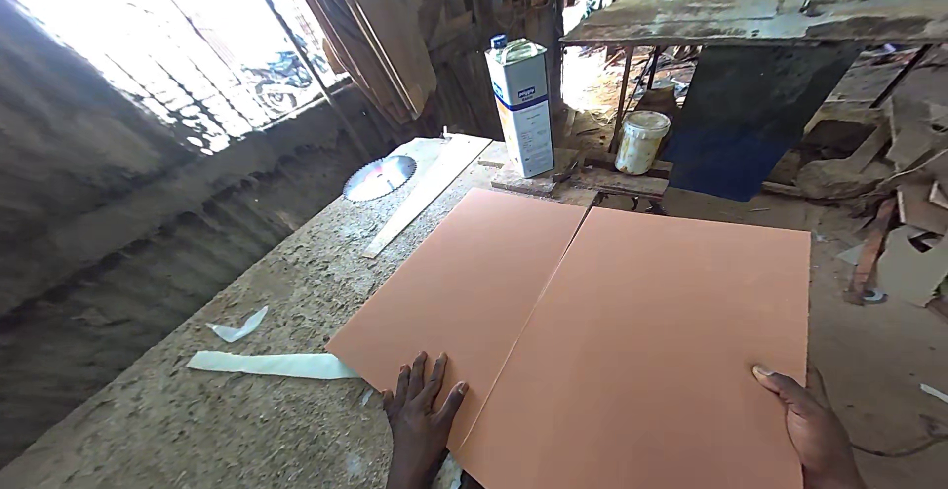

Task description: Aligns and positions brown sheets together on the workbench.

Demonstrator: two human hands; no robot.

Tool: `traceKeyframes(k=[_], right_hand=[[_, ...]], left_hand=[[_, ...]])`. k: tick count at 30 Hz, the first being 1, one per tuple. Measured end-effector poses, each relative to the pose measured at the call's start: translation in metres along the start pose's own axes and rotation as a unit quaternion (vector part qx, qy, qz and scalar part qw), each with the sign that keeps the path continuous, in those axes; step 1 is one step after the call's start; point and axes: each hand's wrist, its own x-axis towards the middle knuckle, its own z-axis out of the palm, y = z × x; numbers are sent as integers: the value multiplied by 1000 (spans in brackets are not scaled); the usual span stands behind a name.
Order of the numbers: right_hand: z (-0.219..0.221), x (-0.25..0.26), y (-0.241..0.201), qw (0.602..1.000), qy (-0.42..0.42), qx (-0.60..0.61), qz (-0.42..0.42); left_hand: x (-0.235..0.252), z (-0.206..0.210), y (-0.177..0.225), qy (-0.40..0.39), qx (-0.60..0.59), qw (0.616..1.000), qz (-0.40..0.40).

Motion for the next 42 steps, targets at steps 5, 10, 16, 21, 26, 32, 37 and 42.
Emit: traceKeyframes(k=[5,10,16,21,26,32,37,42], right_hand=[[0,5,1,1000,-10,3,-9],[1,6,2,1000,-6,-4,-1],[2,2,0,1000,5,-4,17],[1,5,2,1000,1,2,8],[-4,1,5,1000,1,-15,-5],[-7,-5,9,1000,1,4,-2],[-3,1,3,1000,1,-12,-4],[-1,4,4,1000,-3,3,-11]], left_hand=[[0,2,-1,7,-2,1000,0],[-1,1,-1,4,-7,1000,-1],[-3,-3,1,-8,-8,1000,0],[-3,-3,-1,-10,-3,1000,0],[-4,-5,2,-12,-11,1000,-3],[-4,-5,2,-12,-12,1000,-6],[-4,-3,0,-14,-9,1000,-5],[-3,-1,-2,-11,-9,1000,-1]])
